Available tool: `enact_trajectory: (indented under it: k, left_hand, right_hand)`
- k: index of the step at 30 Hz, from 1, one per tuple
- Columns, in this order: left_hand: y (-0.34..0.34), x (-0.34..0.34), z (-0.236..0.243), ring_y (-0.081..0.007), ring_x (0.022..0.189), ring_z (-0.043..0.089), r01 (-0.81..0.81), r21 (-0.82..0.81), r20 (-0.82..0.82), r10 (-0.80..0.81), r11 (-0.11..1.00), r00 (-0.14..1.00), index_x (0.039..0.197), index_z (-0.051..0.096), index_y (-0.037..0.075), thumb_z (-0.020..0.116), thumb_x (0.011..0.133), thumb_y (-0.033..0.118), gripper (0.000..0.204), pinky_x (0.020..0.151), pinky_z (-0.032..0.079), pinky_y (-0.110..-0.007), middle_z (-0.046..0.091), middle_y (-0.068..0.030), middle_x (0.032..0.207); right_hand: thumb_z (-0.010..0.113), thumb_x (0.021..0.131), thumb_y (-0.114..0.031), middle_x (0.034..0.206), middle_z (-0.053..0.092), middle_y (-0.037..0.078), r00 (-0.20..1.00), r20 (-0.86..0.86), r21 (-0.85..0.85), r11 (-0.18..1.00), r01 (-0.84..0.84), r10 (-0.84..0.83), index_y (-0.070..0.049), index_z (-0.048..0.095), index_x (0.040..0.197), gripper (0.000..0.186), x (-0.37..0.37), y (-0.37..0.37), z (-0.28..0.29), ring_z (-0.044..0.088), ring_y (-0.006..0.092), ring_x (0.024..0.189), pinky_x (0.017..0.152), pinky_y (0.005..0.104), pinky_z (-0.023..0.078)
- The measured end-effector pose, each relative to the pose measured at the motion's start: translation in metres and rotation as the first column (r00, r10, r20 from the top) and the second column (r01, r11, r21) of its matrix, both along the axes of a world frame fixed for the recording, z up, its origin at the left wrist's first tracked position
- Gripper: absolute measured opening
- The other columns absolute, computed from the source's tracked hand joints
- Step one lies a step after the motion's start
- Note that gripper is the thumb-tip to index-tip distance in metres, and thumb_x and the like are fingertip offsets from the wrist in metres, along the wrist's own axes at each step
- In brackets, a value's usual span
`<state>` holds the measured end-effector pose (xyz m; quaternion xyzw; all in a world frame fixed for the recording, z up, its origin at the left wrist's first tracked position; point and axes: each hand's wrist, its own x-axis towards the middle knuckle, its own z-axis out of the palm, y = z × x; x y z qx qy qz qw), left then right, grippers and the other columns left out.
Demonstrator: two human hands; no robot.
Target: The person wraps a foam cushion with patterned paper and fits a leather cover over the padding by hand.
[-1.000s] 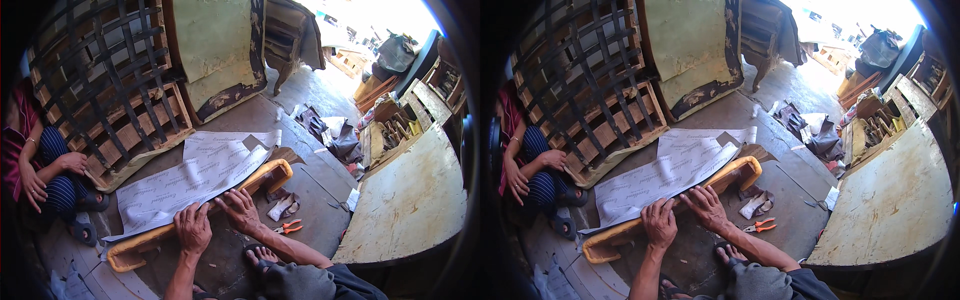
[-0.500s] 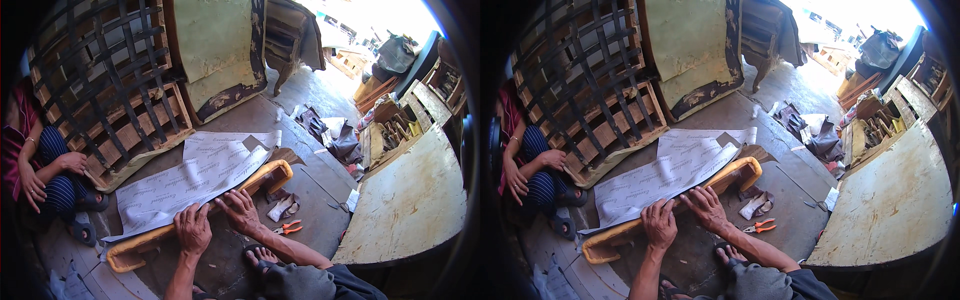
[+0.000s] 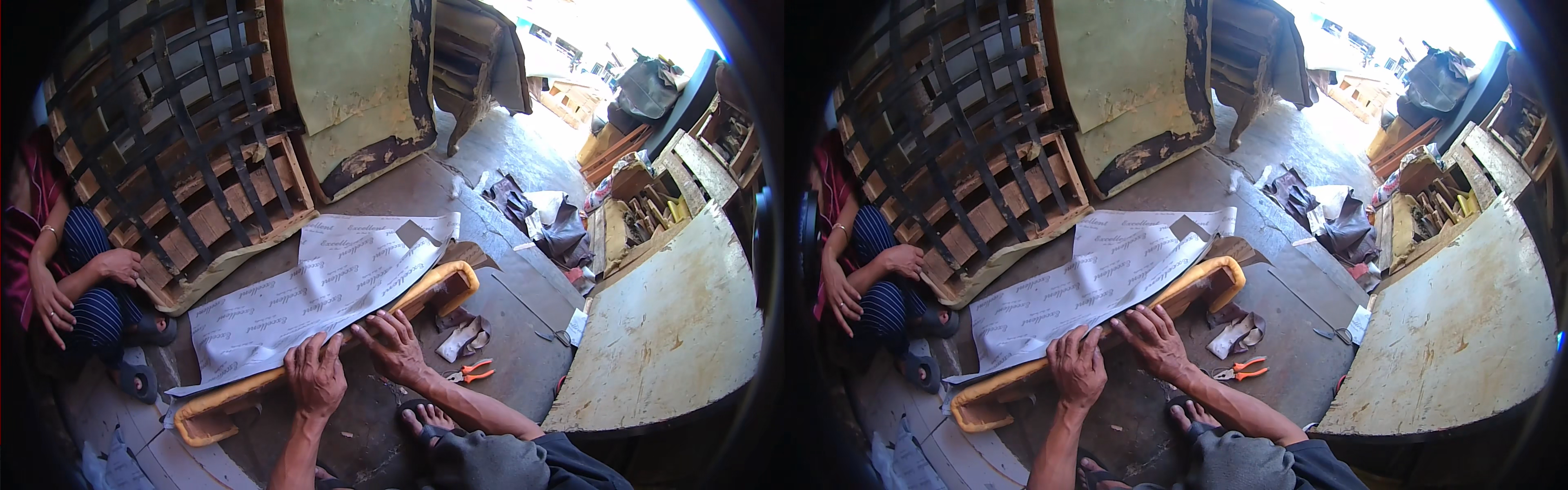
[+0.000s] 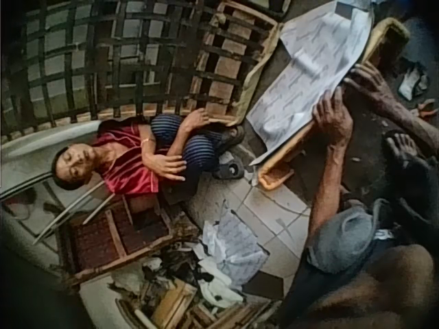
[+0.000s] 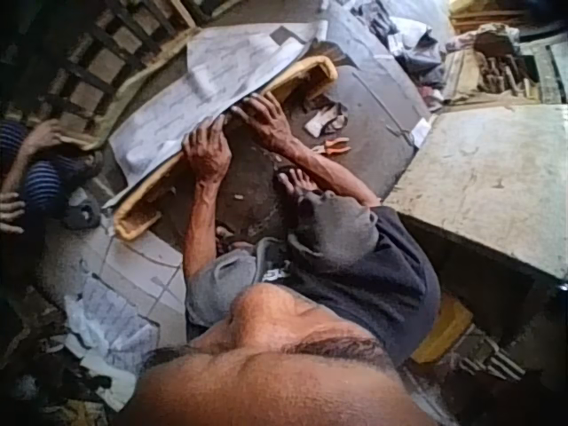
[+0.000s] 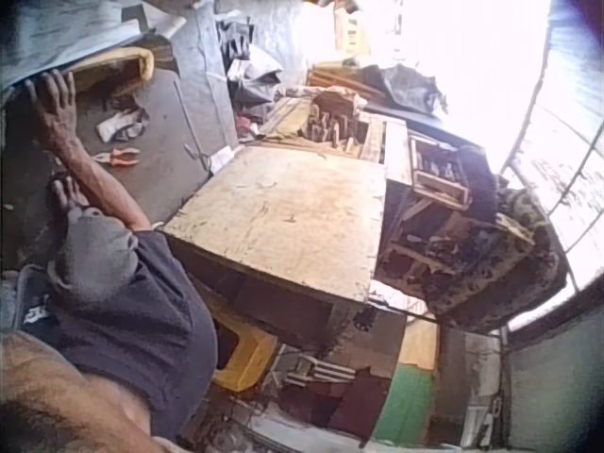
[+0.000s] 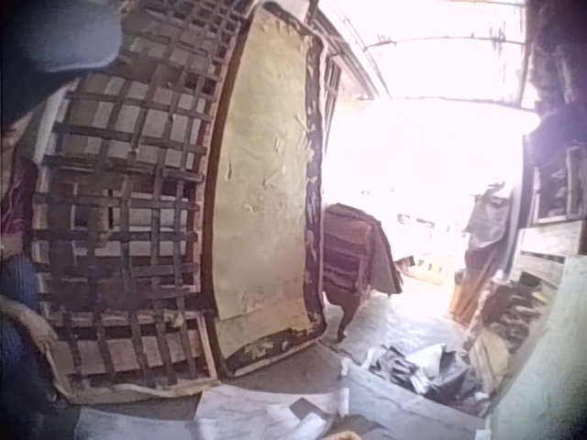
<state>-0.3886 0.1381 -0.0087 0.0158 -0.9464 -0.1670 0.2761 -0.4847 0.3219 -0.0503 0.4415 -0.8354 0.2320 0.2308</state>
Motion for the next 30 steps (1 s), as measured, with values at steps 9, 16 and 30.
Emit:
enact_trajectory:
  k: [9, 16, 30]
  left_hand:
    - [0.0003, 0.0017, -0.0035, -0.0280, 0.117, 0.061, -0.002, 0.009, 0.020, 0.002, 1.000, 1.000, 0.127, 0.069, 0.015, 0.068, 0.083, 0.006, 0.044, 0.103, 0.040, -0.048, 0.064, -0.0090, 0.124]
    - [0.0000, 0.0011, -0.0035, -0.0285, 0.115, 0.061, 0.003, -0.005, 0.009, -0.003, 1.000, 1.000, 0.126, 0.067, 0.013, 0.070, 0.081, 0.005, 0.045, 0.104, 0.040, -0.048, 0.064, -0.0089, 0.124]
    - [0.0008, 0.0023, -0.0036, -0.0292, 0.116, 0.061, 0.009, 0.013, 0.001, -0.009, 1.000, 1.000, 0.126, 0.068, 0.013, 0.070, 0.080, 0.004, 0.047, 0.103, 0.040, -0.049, 0.064, -0.0093, 0.125]
  right_hand:
    - [0.070, 0.074, -0.007, 0.141, 0.050, 0.010, 1.000, -0.004, -0.004, 1.000, 0.004, -0.004, -0.023, 0.061, 0.142, 0.071, 0.0011, -0.0003, 0.0001, 0.046, 0.0298, 0.139, 0.122, 0.0506, 0.031]
    - [0.070, 0.075, -0.006, 0.140, 0.051, 0.009, 1.000, -0.013, -0.007, 1.000, 0.011, -0.011, -0.023, 0.061, 0.142, 0.070, 0.0007, -0.0005, 0.0002, 0.046, 0.0291, 0.138, 0.121, 0.0507, 0.032]
    - [0.070, 0.075, -0.006, 0.139, 0.052, 0.009, 1.000, -0.014, -0.024, 1.000, 0.011, -0.011, -0.022, 0.063, 0.140, 0.067, 0.0023, -0.0005, 0.0023, 0.048, 0.0298, 0.137, 0.120, 0.0507, 0.034]
